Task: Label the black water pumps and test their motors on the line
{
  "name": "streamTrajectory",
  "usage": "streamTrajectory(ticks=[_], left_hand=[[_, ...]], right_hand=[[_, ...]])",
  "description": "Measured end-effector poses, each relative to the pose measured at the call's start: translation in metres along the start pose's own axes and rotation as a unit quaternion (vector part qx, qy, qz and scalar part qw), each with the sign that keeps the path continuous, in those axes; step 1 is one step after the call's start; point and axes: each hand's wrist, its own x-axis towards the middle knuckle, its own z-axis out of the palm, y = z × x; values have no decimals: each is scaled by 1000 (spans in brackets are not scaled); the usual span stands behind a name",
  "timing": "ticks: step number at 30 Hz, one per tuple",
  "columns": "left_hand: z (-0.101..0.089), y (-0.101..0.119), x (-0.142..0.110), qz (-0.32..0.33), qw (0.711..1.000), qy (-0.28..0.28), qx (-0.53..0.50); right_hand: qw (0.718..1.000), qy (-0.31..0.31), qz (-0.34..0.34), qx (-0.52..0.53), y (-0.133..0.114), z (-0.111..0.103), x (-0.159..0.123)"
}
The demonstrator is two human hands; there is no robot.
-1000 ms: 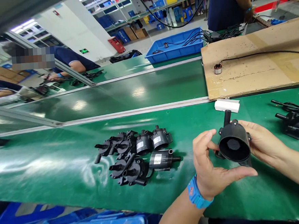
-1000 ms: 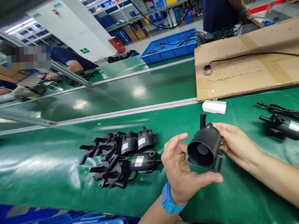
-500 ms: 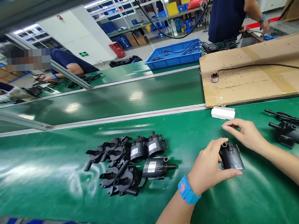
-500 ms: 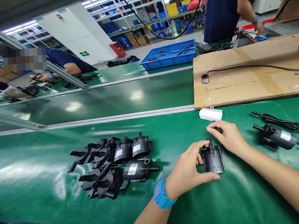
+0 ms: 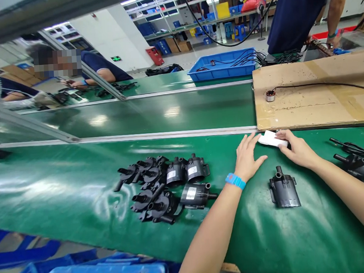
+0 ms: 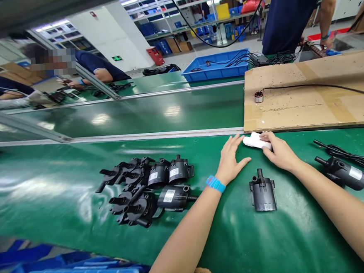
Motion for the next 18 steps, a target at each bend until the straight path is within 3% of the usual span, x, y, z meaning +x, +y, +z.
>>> streamTrajectory(ticks=[3,7,12,18], left_hand=[[9,-6,27,8,999,-35,17],[18,-6,48,2,999,-26,24],[23,-4,51,-15,999,-16,30],[23,-4,52,-3,1000,1,21]], right_hand=[[1000,14,14,2,3,-3,3],[998,63,5,-4,7,-1,6],[990,140,-23,-6,8,6,12],[986,160,-36,41,-18,1,1]])
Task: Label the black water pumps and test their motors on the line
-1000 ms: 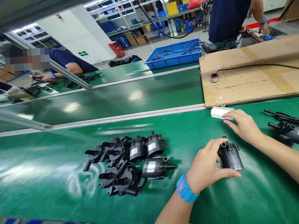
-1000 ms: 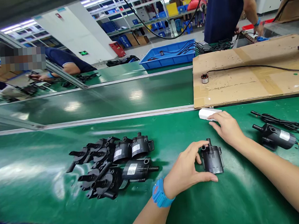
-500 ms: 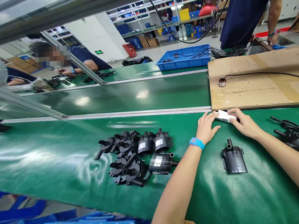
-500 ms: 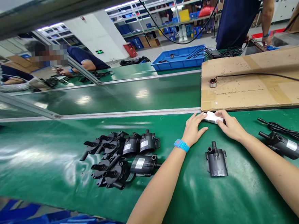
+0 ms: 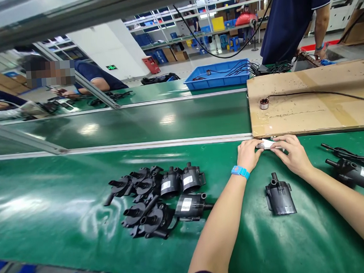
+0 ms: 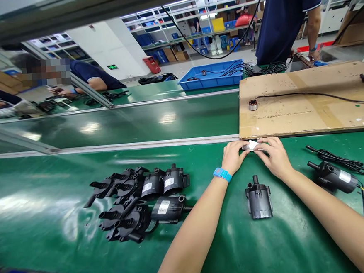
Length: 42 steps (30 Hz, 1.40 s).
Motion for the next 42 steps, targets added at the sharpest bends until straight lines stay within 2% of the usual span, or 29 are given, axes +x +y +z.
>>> streamTrajectory(ticks=[3,5,8,10,13,15,17,22,34,42], left_hand=[[-4,9,-5,-4,999,27,-20],[-12,19,-17,-19,997,58,-37],[-30,35,-50,-9,985,108,-132],[-41,42,-76,52,972,83,-212],[-48,43,-109,137,959,-12,-248],[-45,40,-123,157,953,-42,-255],[-39,38,-129,173,945,-46,-274],[-34,38,-128,199,932,-40,-301],[-39,37,-128,203,939,-77,-267],[-42,36,-129,226,943,-77,-231]], right_hand=[[998,9,37,43,-26,-21,-18],[989,0,101,109,-44,-39,-35],[938,-52,233,251,-68,-64,-61],[890,-103,309,320,-79,-72,-74],[825,-154,400,368,-87,-73,-86],[799,-163,437,380,-90,-69,-88],[787,-165,455,383,-91,-64,-88],[793,-177,460,357,-91,-58,-85],[808,-201,456,314,-88,-59,-85],[819,-205,441,306,-85,-59,-87]])
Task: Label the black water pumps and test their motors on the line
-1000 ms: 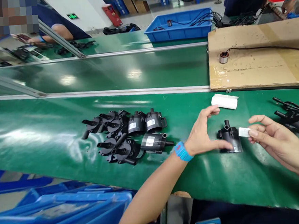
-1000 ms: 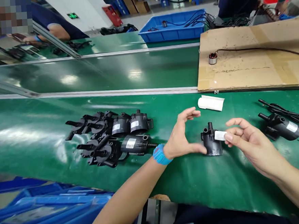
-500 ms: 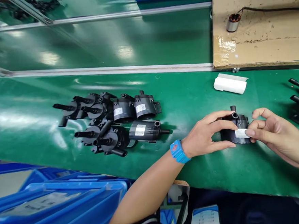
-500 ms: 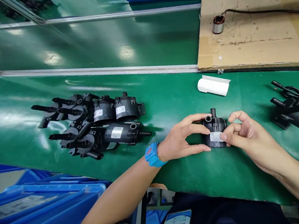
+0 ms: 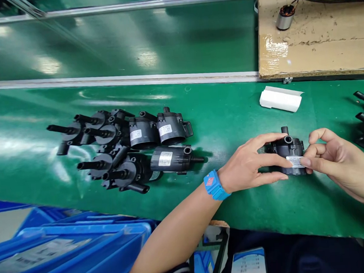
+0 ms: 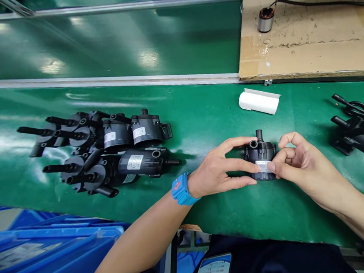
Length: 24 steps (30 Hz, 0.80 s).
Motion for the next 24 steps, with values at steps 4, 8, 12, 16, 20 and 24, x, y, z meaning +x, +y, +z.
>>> streamTrajectory(ticks=[4,8,12,16,20,24], left_hand=[[-1,1,0,6,1000,-6,12],[-3,2,-1,-3,999,-15,32],[-2,9,-1,-17,997,-41,67],[10,22,7,-79,991,-59,94],[22,32,18,-142,986,-62,61],[19,30,14,-155,983,-93,-7]], right_hand=[[1000,3,-3,-5,0,0,4],[999,33,-28,-3,3,-1,2],[988,130,-82,15,-1,-14,-10],[965,178,-187,-51,-28,-45,6],[920,201,-243,-232,-76,-82,89],[916,199,-204,-281,-118,-95,201]])
